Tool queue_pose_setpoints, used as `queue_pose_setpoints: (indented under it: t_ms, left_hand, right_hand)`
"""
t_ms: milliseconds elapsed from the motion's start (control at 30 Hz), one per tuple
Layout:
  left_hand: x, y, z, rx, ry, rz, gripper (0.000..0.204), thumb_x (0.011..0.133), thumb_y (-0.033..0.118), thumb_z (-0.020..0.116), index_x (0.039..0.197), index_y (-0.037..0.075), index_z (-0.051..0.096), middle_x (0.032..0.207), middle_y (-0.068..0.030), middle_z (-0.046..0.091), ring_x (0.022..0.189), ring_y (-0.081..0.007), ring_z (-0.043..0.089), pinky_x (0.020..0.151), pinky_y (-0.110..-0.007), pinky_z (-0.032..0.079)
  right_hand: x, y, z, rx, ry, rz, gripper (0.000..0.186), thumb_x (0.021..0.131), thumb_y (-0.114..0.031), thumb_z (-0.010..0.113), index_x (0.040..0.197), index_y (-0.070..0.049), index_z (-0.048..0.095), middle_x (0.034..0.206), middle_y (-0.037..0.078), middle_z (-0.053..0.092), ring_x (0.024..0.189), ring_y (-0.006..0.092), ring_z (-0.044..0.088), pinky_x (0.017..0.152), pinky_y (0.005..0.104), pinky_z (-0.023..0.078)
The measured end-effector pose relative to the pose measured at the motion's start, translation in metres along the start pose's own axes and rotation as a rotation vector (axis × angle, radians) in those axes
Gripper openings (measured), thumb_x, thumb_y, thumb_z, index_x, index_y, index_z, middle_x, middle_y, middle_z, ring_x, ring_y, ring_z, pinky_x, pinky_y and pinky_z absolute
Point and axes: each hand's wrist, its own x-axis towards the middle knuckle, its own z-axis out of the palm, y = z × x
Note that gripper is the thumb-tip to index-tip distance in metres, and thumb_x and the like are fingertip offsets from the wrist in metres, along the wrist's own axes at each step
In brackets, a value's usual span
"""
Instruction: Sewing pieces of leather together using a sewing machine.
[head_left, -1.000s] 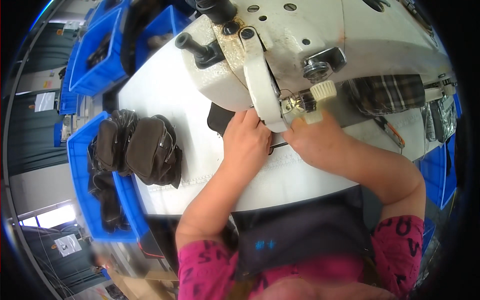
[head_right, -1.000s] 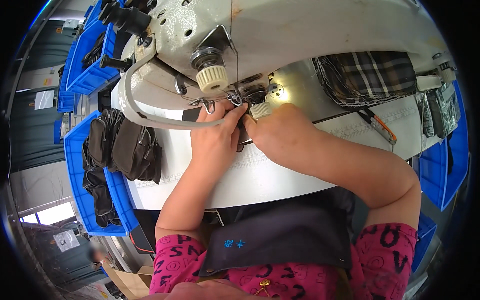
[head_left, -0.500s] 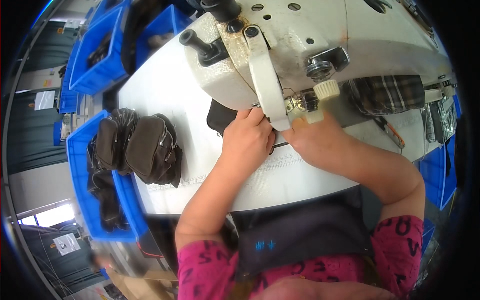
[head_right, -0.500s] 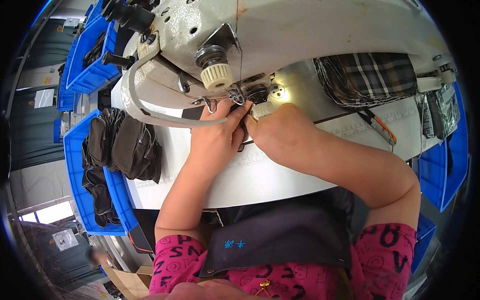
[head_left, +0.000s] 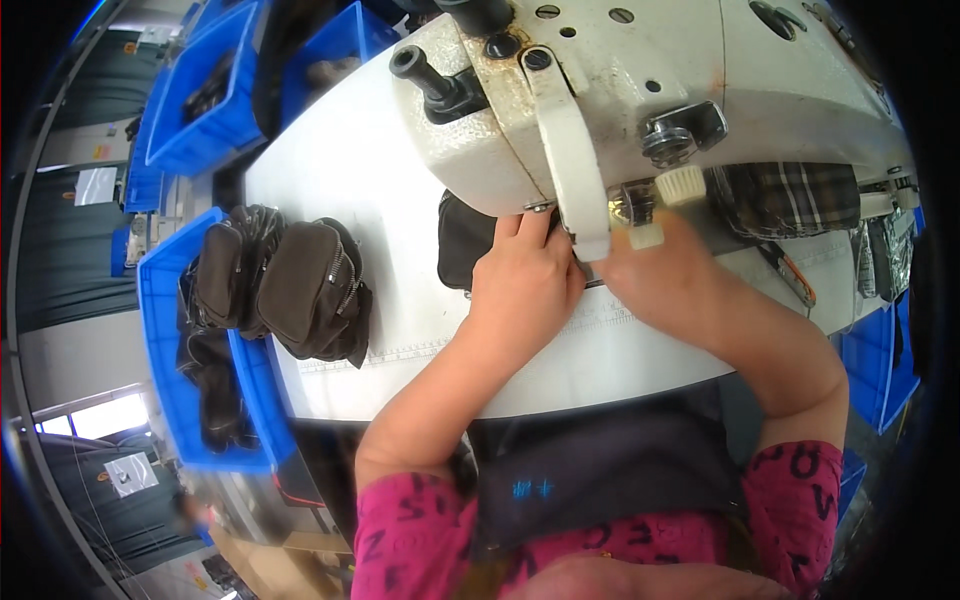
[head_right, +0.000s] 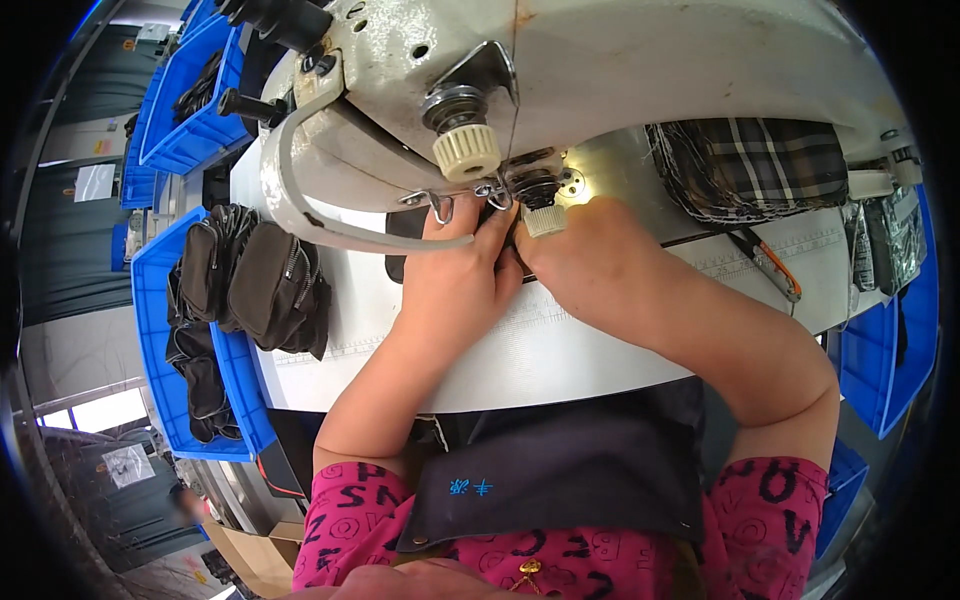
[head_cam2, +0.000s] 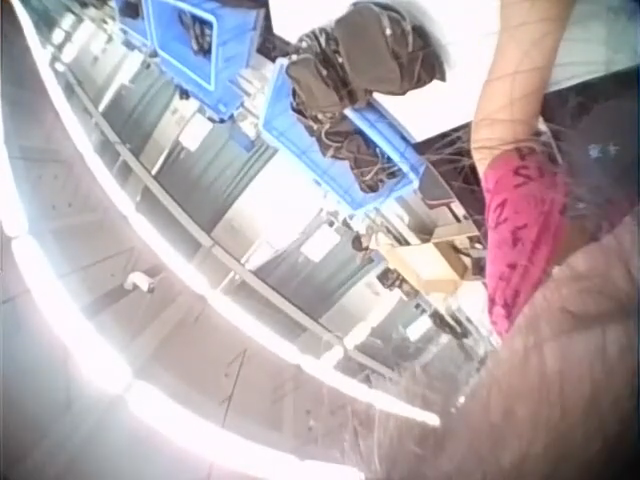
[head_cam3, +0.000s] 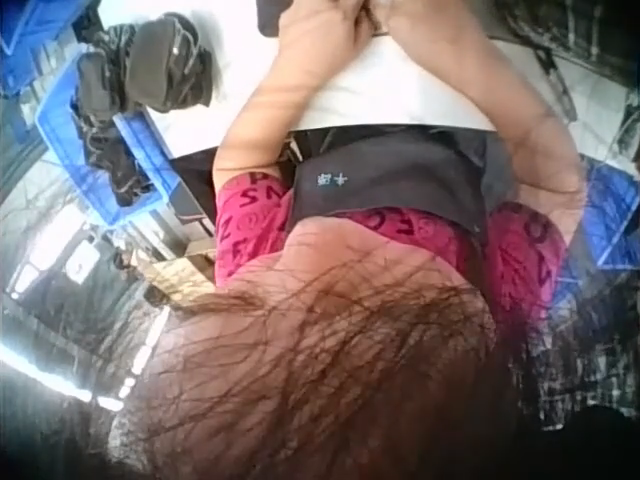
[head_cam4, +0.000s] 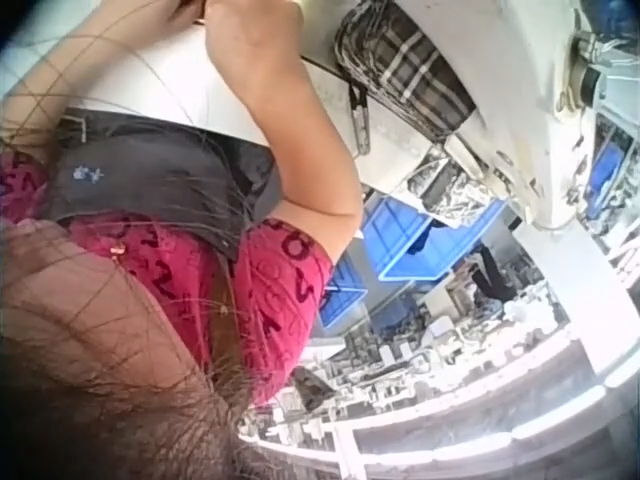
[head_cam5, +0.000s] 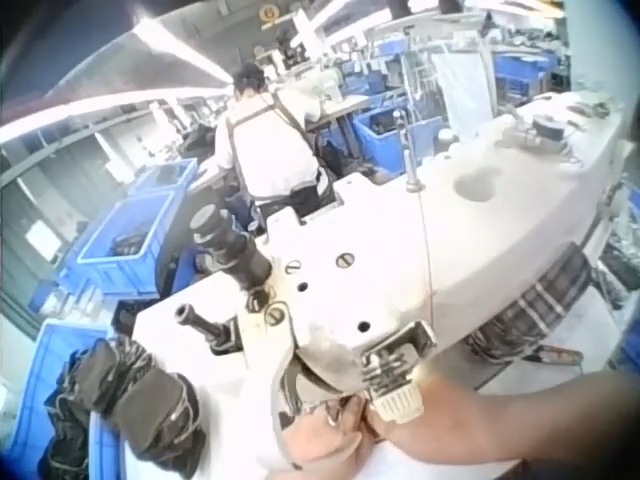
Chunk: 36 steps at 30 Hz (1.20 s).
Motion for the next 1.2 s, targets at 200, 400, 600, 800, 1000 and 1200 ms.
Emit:
queue_pose_setpoints:
  t_ms: [200, 400, 600, 800, 1000, 1200]
  left_hand:
    - [-0.007, -0.016, -0.019, -0.232, -0.147, -0.029, 0.067, 0.076, 0.008, 0.075, 0.141, 0.005, 0.06, 0.143, -0.0214, 0.057, 0.129, -0.0481, 0.054, 0.108, -0.048, 0.048]
    - [-0.01, -0.044, -0.031, -0.666, -0.206, -0.034, 0.063, 0.082, 0.003, 0.07, 0.144, 0.004, 0.055, 0.136, -0.0195, 0.064, 0.124, -0.0351, 0.063, 0.106, -0.039, 0.051]
    - [-0.006, -0.044, -0.018, -0.793, -0.09, -0.274, 0.038, 0.092, 0.007, 0.065, 0.13, 0.003, 0.066, 0.108, -0.0147, 0.074, 0.094, -0.0242, 0.072, 0.086, -0.033, 0.056]
    - [-0.002, -0.026, 0.006, -0.281, 0.232, -0.131, 0.028, 0.083, 0.013, 0.079, 0.111, 0.011, 0.074, 0.1, -0.0061, 0.073, 0.093, -0.0261, 0.069, 0.077, -0.036, 0.056]
    - [0.004, -0.025, 0.012, -0.083, 0.282, -0.009, 0.036, 0.068, 0.01, 0.084, 0.103, 0.014, 0.076, 0.104, -0.0034, 0.071, 0.094, -0.0279, 0.067, 0.078, -0.039, 0.054]
    - [-0.006, -0.036, 0.007, -0.043, 0.146, 0.284, 0.039, 0.063, 0.008, 0.083, 0.1, 0.012, 0.075, 0.11, 0.0004, 0.072, 0.102, -0.0242, 0.069, 0.082, -0.04, 0.052]
  right_hand:
    - [0.002, -0.001, -0.01, -0.093, -0.041, -0.013, 0.027, 0.081, -0.008, 0.066, 0.107, -0.001, 0.07, 0.069, 0.01, 0.068, 0.068, 0.0292, 0.072, 0.059, 0.0416, 0.055]
    - [0.005, -0.014, -0.004, 0.061, -0.008, -0.101, 0.029, 0.088, -0.019, 0.07, 0.112, -0.002, 0.071, 0.069, 0.005, 0.065, 0.07, 0.0249, 0.071, 0.059, 0.0387, 0.054]
    - [0.006, -0.015, 0.011, -0.188, 0.248, -0.351, 0.021, 0.083, -0.022, 0.071, 0.096, -0.005, 0.074, 0.081, 0.003, 0.063, 0.071, 0.0197, 0.061, 0.056, 0.0332, 0.047]
    - [0.01, -0.022, 0.025, -0.157, 0.453, -0.349, 0.017, 0.07, -0.017, 0.068, 0.082, -0.005, 0.068, 0.079, 0.006, 0.058, 0.075, 0.0213, 0.056, 0.056, 0.0323, 0.043]
    - [0.003, -0.015, 0.023, -0.175, 0.458, -0.424, 0.012, 0.07, -0.018, 0.068, 0.073, -0.006, 0.066, 0.073, 0.006, 0.057, 0.072, 0.023, 0.058, 0.057, 0.0325, 0.044]
    - [-0.01, -0.013, 0.014, -0.182, 0.378, -0.477, 0.02, 0.073, -0.018, 0.068, 0.08, 0.0, 0.072, 0.086, 0.018, 0.071, 0.086, 0.0333, 0.071, 0.067, 0.0353, 0.056]
